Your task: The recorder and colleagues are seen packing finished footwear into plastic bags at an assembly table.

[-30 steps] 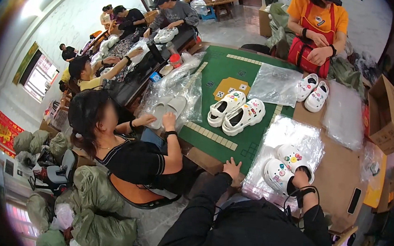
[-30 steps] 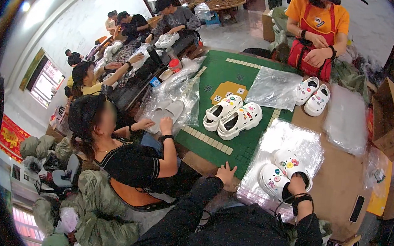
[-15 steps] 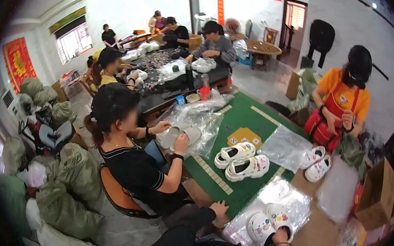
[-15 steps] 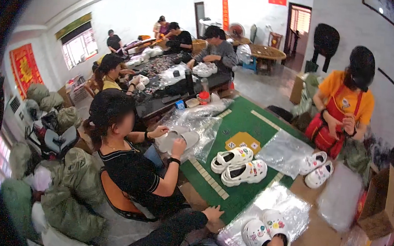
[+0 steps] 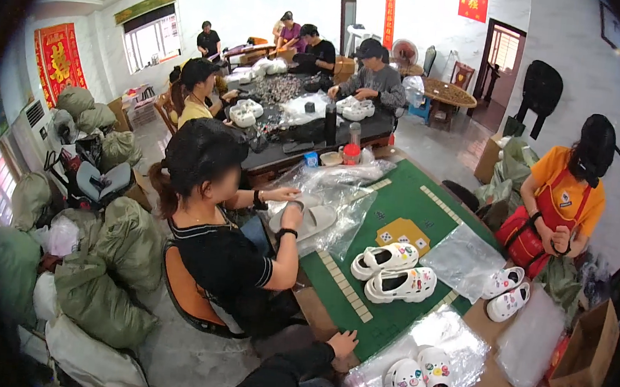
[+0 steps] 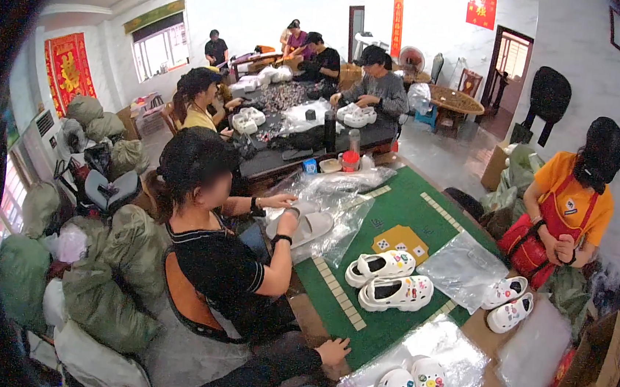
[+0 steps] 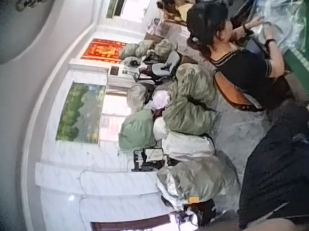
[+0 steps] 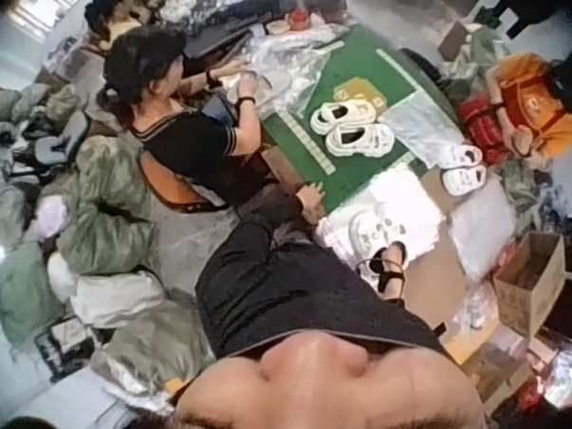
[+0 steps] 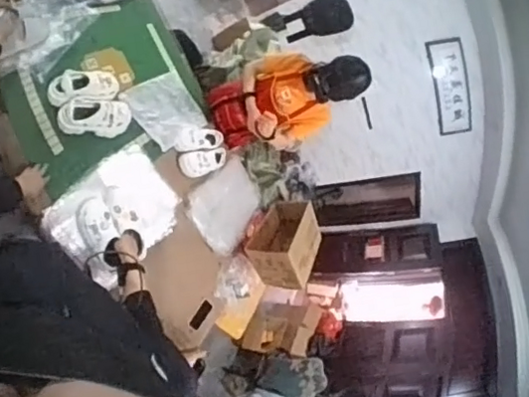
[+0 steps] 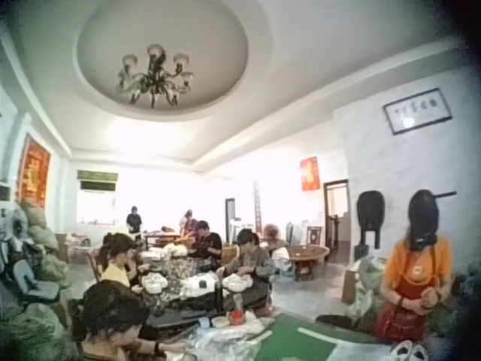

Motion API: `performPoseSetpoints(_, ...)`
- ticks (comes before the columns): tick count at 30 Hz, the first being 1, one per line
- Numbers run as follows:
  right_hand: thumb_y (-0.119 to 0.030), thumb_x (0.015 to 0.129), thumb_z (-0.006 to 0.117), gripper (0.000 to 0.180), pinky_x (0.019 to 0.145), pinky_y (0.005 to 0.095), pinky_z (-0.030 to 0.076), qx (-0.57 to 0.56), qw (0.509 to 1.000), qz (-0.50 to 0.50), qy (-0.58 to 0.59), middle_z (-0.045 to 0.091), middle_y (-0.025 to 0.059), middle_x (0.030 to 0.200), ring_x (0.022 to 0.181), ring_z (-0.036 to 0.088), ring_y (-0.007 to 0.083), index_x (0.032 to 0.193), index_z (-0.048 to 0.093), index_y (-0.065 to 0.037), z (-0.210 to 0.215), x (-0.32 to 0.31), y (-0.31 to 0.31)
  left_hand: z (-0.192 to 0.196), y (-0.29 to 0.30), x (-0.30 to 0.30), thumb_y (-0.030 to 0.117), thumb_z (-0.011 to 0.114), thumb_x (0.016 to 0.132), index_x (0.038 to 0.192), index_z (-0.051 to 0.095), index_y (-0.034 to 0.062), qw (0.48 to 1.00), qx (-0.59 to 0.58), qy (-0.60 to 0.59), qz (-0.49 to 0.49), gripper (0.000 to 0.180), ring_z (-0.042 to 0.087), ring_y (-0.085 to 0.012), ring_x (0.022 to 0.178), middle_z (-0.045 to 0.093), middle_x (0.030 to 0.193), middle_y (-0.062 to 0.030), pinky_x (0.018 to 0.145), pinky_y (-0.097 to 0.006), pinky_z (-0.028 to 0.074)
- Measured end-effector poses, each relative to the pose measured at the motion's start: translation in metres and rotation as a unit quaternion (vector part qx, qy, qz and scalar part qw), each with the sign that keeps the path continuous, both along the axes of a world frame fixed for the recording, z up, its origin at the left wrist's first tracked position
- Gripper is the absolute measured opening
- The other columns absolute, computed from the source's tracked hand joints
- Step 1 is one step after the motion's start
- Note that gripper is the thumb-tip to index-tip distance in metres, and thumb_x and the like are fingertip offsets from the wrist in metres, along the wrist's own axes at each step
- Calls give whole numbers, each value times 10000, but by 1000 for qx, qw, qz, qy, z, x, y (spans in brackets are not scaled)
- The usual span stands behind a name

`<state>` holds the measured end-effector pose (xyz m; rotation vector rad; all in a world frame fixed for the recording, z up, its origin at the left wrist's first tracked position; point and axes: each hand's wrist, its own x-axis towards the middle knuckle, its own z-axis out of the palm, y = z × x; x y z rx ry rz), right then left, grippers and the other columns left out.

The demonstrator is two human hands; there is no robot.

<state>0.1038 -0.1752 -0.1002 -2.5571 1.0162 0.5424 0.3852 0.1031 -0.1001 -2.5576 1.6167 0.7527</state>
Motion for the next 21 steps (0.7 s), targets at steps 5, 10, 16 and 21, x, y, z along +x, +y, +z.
performPoseSetpoints(5, -239, 691, 598, 531, 871, 407, 422, 35, 998, -11, 59, 505, 280, 1121, 1026, 511, 383, 1116, 489, 58, 29, 14, 7, -5, 0, 19, 172, 571, 753, 1227, 464, 72, 999, -19, 50, 1, 496, 459, -351, 1060, 398, 1230, -206, 797, -438, 450)
performPoseSetpoints(10, -298, 714, 604, 550, 857, 399, 427, 36, 997, -15, 62, 515, 270, 1115, 1028, 518, 366, 1119, 492, 57, 43, 15, 13, 44, -7, 63, 196, 488, 803, 1246, 413, 64, 959, -225, 121, 120, 468, 536, -367, 936, 540, 1035, -215, 784, -439, 438)
performPoseSetpoints(16, -157, 661, 580, 375, 766, 413, 477, 5, 1000, -16, 12, 588, 263, 942, 873, 585, 379, 954, 571, 77, 52, 17, 22, 162, -8, 138, 119, 532, 803, 1388, -37, 99, 856, -410, 146, 278, 816, 587, -301, 774, 601, 894, -168, 699, -360, 457)
performPoseSetpoints(21, -156, 682, 553, 372, 786, 404, 474, -4, 1000, 0, -18, 584, 264, 960, 898, 583, 365, 982, 569, 63, 19, 8, 7, 188, -1, 208, 118, 552, 794, 1374, -112, 92, 764, -522, 138, 352, 881, 605, -255, 677, 622, 779, -144, 620, -358, 461)
